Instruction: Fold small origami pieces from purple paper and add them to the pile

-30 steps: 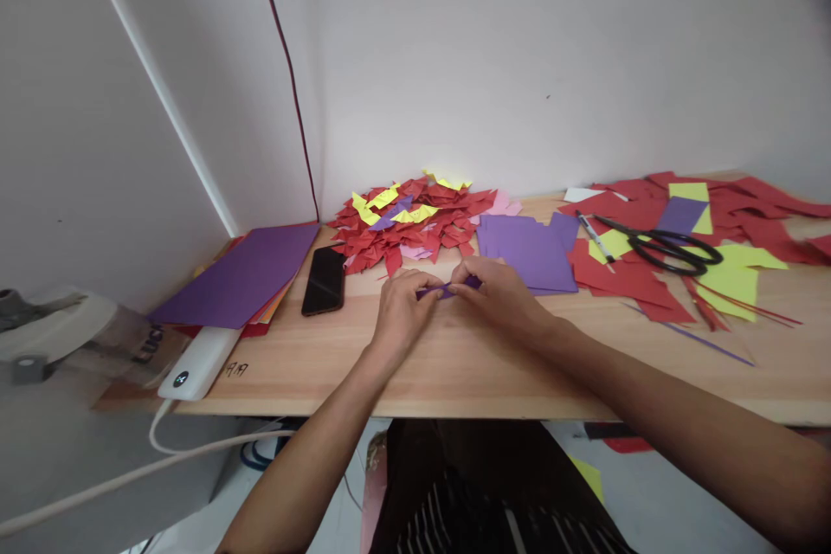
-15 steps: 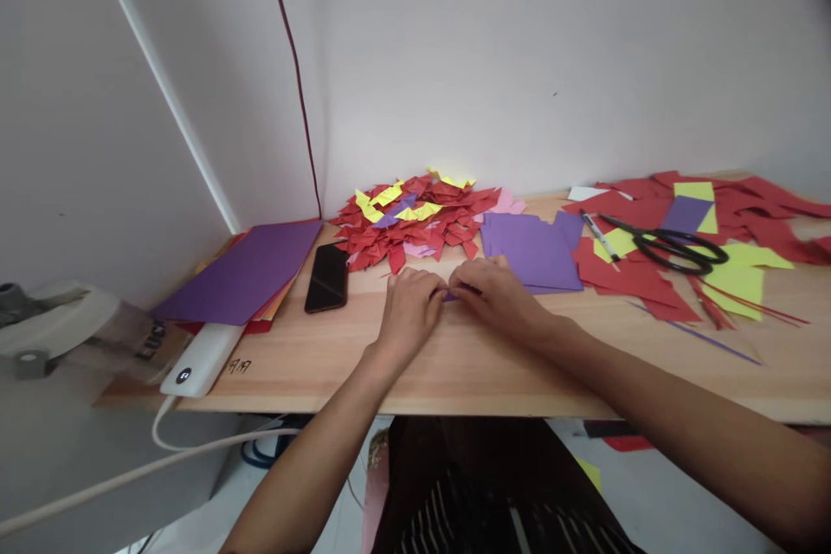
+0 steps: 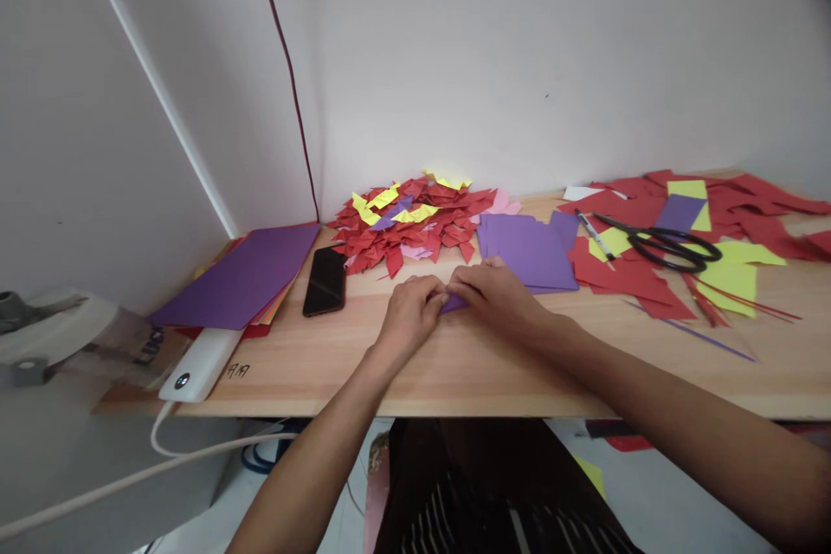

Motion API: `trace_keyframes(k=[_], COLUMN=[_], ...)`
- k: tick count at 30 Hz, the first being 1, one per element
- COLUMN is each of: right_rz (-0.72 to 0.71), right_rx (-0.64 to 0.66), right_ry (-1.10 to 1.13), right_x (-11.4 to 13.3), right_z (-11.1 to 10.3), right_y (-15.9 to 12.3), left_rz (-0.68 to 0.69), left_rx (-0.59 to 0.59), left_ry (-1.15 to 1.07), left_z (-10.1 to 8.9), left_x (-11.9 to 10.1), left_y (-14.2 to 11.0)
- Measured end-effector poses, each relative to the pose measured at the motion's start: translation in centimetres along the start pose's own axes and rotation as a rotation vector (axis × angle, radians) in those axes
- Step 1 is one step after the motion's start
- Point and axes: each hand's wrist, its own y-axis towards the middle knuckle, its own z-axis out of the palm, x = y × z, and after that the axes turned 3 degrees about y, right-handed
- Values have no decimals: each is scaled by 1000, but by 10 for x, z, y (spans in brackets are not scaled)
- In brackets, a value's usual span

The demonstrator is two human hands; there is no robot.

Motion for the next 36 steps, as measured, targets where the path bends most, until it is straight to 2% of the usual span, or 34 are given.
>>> trace_keyframes(k=[3,5,7,11,13,16,20,29,36], right_rz=[102,178,245,279,271,258,274,305,300], right_rx=[-240,-383,-356,-6,36,-9,-64,-178,-278], right_ry=[164,348,472,590,658,703,654,668,723], right_x=[-1,-1,1,10,14,17,18,20,20], right_z=[-11,-14,-11,5,10,11,9,8,5], right_y=[3,4,4,3,3,2,1,-1,-2], left_rz=[-135,-167,-157,-115,-98,-113,-146,-185,-177], left_rx=[-96,-169,-222,-243,-228,-213,-226,-261,-287], left_ry=[-265,-395,-472,-530,-535,-503,-465,-516,-424], left_z=[-3,-4,-3,2,4,6,6,8,10], left_x=[0,1,1,-2,-6,-11,-13,-14,-15], left_y=[4,6,7,6,5,4,3,2,3])
